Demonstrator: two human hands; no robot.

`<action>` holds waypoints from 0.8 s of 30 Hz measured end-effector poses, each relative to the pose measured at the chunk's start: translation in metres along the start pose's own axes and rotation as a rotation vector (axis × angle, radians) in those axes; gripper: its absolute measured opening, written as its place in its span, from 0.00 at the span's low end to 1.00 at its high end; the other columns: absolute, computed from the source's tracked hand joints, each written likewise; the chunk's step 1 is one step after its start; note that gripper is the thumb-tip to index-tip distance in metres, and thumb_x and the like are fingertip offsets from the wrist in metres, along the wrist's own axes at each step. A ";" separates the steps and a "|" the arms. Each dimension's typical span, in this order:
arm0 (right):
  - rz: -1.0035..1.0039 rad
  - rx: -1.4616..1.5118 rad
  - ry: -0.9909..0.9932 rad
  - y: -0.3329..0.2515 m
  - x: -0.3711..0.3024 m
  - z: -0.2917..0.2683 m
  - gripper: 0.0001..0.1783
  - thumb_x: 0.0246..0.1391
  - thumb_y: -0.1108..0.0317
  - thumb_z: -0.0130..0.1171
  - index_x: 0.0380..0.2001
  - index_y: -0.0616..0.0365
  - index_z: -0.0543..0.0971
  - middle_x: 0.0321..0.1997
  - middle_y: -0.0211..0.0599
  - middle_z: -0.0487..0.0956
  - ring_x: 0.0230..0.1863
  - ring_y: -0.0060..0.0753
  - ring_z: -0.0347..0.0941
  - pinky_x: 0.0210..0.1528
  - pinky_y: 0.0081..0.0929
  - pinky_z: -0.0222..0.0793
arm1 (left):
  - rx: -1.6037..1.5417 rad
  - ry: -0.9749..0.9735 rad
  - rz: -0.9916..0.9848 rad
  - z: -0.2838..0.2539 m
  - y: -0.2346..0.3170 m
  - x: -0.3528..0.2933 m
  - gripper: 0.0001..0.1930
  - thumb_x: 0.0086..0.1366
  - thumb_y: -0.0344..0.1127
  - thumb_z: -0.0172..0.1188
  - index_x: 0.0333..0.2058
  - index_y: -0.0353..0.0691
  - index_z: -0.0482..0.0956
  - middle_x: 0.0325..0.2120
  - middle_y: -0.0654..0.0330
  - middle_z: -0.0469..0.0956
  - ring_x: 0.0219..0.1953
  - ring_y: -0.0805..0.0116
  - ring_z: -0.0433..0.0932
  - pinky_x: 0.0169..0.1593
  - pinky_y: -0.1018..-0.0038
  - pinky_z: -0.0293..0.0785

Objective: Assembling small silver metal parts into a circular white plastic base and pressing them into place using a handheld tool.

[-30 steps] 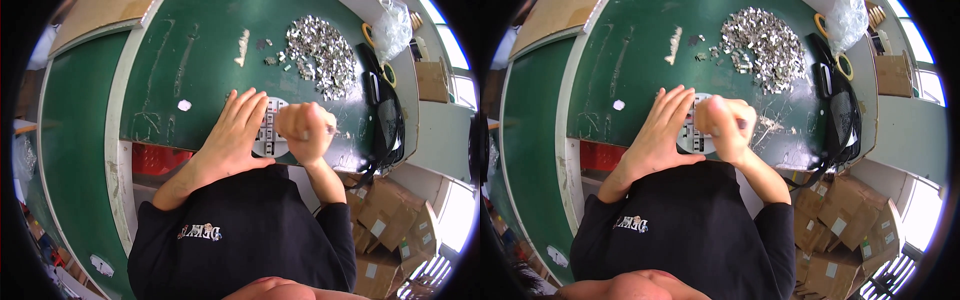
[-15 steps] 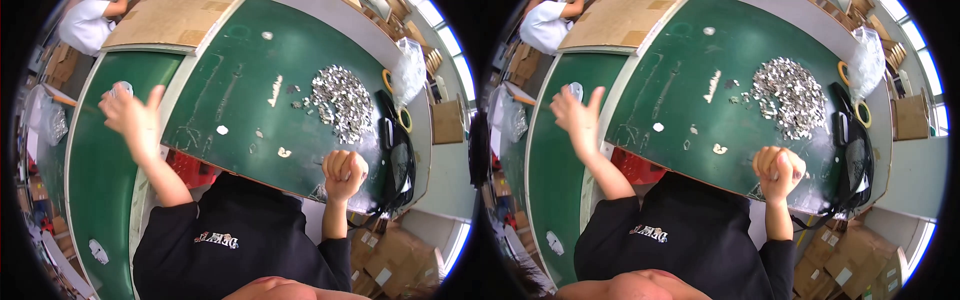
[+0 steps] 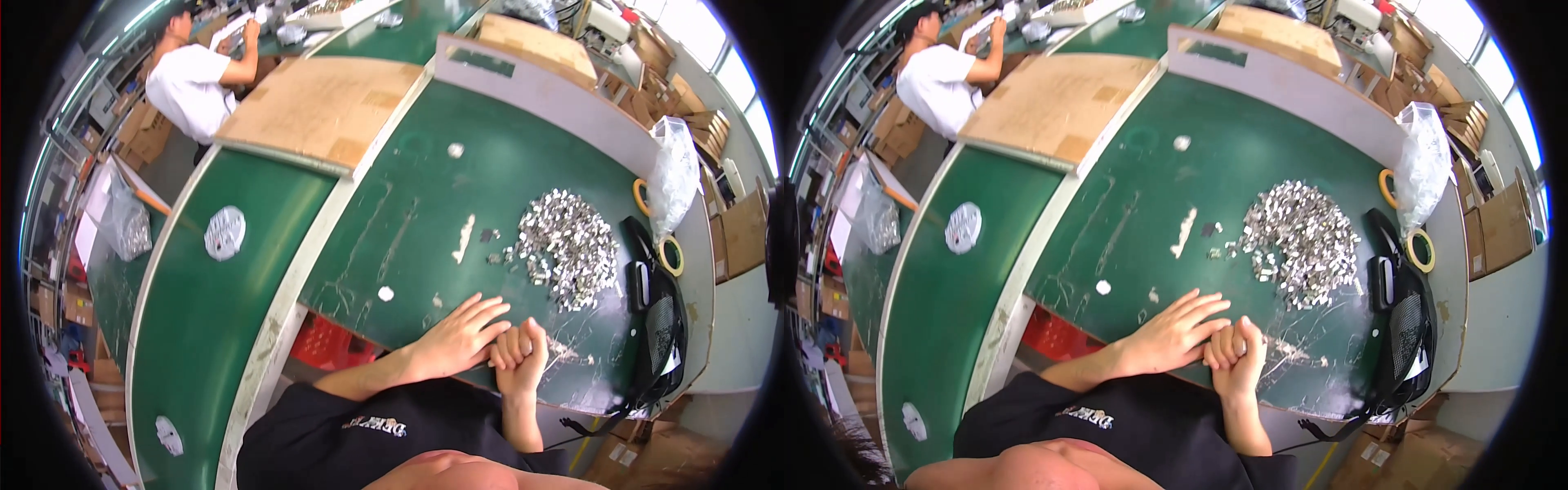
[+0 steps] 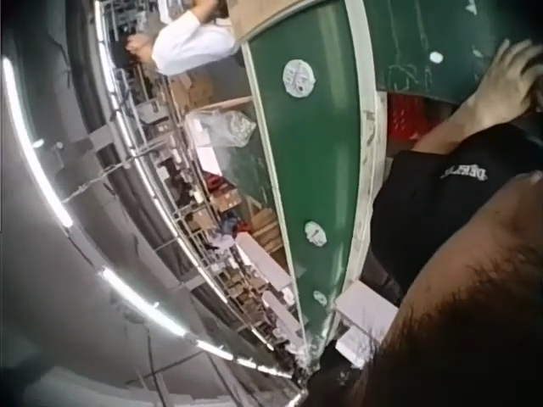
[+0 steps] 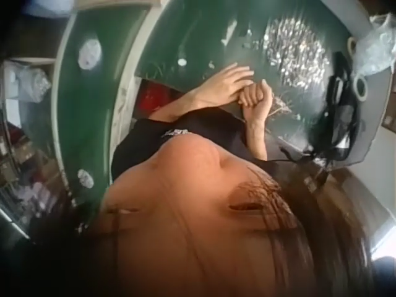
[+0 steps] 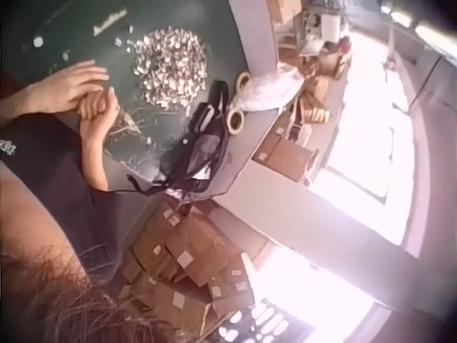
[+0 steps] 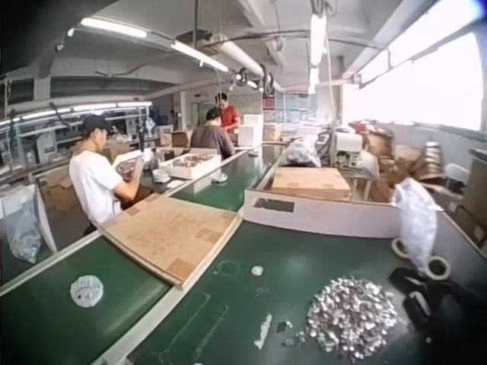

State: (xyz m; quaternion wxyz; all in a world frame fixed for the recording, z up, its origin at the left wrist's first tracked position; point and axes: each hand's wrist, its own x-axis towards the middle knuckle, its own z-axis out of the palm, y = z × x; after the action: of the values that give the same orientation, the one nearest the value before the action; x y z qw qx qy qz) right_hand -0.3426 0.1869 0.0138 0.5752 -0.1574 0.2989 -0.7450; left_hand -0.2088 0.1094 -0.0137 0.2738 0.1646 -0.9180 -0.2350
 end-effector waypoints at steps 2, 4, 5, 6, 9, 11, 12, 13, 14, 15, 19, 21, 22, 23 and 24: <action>0.089 0.181 0.076 0.000 0.003 -0.005 0.26 0.68 0.63 0.41 0.11 0.44 0.58 0.08 0.22 0.54 0.10 0.18 0.44 0.12 0.20 0.44 | -0.045 -0.045 -0.019 -0.002 -0.003 0.004 0.24 0.59 0.35 0.63 0.54 0.35 0.73 0.62 0.48 0.66 0.67 0.51 0.62 0.70 0.53 0.55; 0.086 0.216 0.060 -0.001 0.005 -0.009 0.26 0.68 0.63 0.41 0.11 0.44 0.58 0.08 0.22 0.54 0.10 0.18 0.44 0.12 0.20 0.44 | -0.027 -0.055 0.002 -0.003 -0.004 0.004 0.24 0.60 0.36 0.62 0.54 0.34 0.73 0.62 0.47 0.66 0.67 0.51 0.62 0.70 0.53 0.55; 0.109 0.240 0.056 -0.001 0.005 -0.011 0.26 0.68 0.63 0.41 0.11 0.44 0.58 0.08 0.22 0.54 0.10 0.18 0.44 0.12 0.20 0.44 | -0.025 -0.059 -0.005 -0.003 -0.002 0.003 0.23 0.60 0.36 0.62 0.54 0.34 0.73 0.62 0.47 0.66 0.67 0.51 0.62 0.70 0.54 0.55; 0.135 0.263 0.052 -0.002 0.005 -0.012 0.26 0.68 0.63 0.41 0.11 0.44 0.58 0.08 0.22 0.53 0.10 0.18 0.44 0.12 0.21 0.44 | -0.023 -0.063 -0.012 -0.004 -0.001 0.003 0.23 0.61 0.36 0.61 0.54 0.34 0.73 0.62 0.46 0.66 0.67 0.51 0.62 0.71 0.54 0.54; 0.157 0.318 0.055 -0.003 0.004 -0.014 0.26 0.68 0.62 0.41 0.11 0.44 0.58 0.08 0.22 0.53 0.10 0.18 0.43 0.12 0.20 0.44 | 0.010 -0.075 -0.008 -0.004 0.002 0.004 0.23 0.62 0.36 0.61 0.54 0.33 0.73 0.62 0.45 0.66 0.68 0.51 0.61 0.71 0.54 0.54; 0.168 0.367 0.079 -0.003 0.003 -0.012 0.26 0.67 0.63 0.42 0.11 0.44 0.58 0.08 0.21 0.53 0.10 0.18 0.43 0.13 0.20 0.43 | 0.055 -0.079 -0.002 -0.004 0.004 0.005 0.23 0.62 0.37 0.61 0.54 0.32 0.73 0.62 0.45 0.65 0.68 0.51 0.61 0.71 0.54 0.54; 0.177 0.390 0.091 -0.003 0.002 -0.011 0.26 0.67 0.63 0.43 0.11 0.44 0.58 0.09 0.21 0.53 0.10 0.18 0.43 0.13 0.20 0.43 | 0.077 -0.080 -0.001 -0.005 0.005 0.005 0.23 0.62 0.37 0.61 0.54 0.32 0.73 0.63 0.45 0.65 0.68 0.51 0.61 0.71 0.55 0.54; 0.180 0.395 0.082 -0.003 0.002 -0.011 0.26 0.67 0.63 0.43 0.11 0.44 0.58 0.09 0.21 0.53 0.10 0.18 0.43 0.13 0.20 0.43 | 0.087 -0.079 -0.003 -0.005 0.005 0.005 0.23 0.62 0.37 0.61 0.54 0.32 0.73 0.63 0.45 0.65 0.68 0.51 0.61 0.71 0.55 0.54; 0.174 0.392 0.087 -0.003 0.001 -0.011 0.26 0.67 0.63 0.43 0.11 0.44 0.58 0.09 0.21 0.53 0.10 0.18 0.43 0.13 0.20 0.43 | 0.082 -0.088 -0.006 -0.005 0.006 0.004 0.24 0.62 0.37 0.61 0.55 0.32 0.72 0.63 0.45 0.65 0.68 0.51 0.61 0.71 0.54 0.54; 0.170 0.389 0.091 -0.004 0.000 -0.011 0.26 0.67 0.63 0.43 0.11 0.44 0.58 0.09 0.21 0.54 0.10 0.18 0.43 0.13 0.20 0.43 | 0.076 -0.096 -0.011 -0.005 0.006 0.003 0.24 0.62 0.36 0.61 0.56 0.32 0.72 0.64 0.45 0.64 0.69 0.51 0.60 0.71 0.54 0.54; 0.171 0.392 0.101 -0.003 -0.001 -0.011 0.26 0.67 0.63 0.43 0.11 0.44 0.58 0.08 0.22 0.54 0.10 0.18 0.44 0.13 0.20 0.43 | 0.068 -0.113 -0.026 -0.007 0.005 0.002 0.26 0.62 0.36 0.61 0.57 0.32 0.72 0.65 0.46 0.63 0.69 0.51 0.59 0.71 0.54 0.54; 0.168 0.414 0.110 -0.003 -0.001 -0.011 0.26 0.67 0.63 0.42 0.11 0.44 0.58 0.08 0.22 0.54 0.10 0.18 0.44 0.13 0.20 0.44 | 0.068 -0.128 -0.017 -0.007 0.005 0.002 0.26 0.63 0.37 0.61 0.57 0.32 0.72 0.65 0.45 0.63 0.70 0.51 0.59 0.71 0.54 0.54; 0.163 0.425 0.116 -0.004 -0.002 -0.011 0.25 0.66 0.63 0.42 0.11 0.44 0.58 0.08 0.22 0.54 0.10 0.18 0.44 0.13 0.20 0.44 | 0.066 -0.137 -0.009 -0.007 0.006 0.003 0.25 0.63 0.37 0.61 0.57 0.31 0.72 0.65 0.45 0.63 0.70 0.51 0.59 0.71 0.54 0.54; 0.158 0.428 0.119 -0.004 -0.001 -0.011 0.25 0.66 0.63 0.42 0.11 0.44 0.58 0.08 0.22 0.54 0.10 0.18 0.44 0.13 0.20 0.44 | 0.065 -0.141 -0.005 -0.007 0.006 0.003 0.25 0.63 0.37 0.61 0.57 0.31 0.72 0.65 0.45 0.63 0.70 0.51 0.59 0.71 0.54 0.54; 0.166 0.414 0.114 -0.004 -0.001 -0.010 0.26 0.67 0.63 0.42 0.11 0.44 0.58 0.08 0.22 0.54 0.10 0.18 0.44 0.13 0.20 0.44 | 0.070 -0.141 -0.007 -0.008 0.007 0.003 0.26 0.63 0.37 0.61 0.57 0.31 0.72 0.65 0.45 0.63 0.70 0.51 0.59 0.71 0.54 0.54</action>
State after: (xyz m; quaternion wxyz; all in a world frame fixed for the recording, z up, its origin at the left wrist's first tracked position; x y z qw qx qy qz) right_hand -0.3511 0.1912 0.0087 0.6369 0.0315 0.1838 -0.7481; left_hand -0.2077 0.1112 -0.0033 0.2016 0.1602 -0.9421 -0.2147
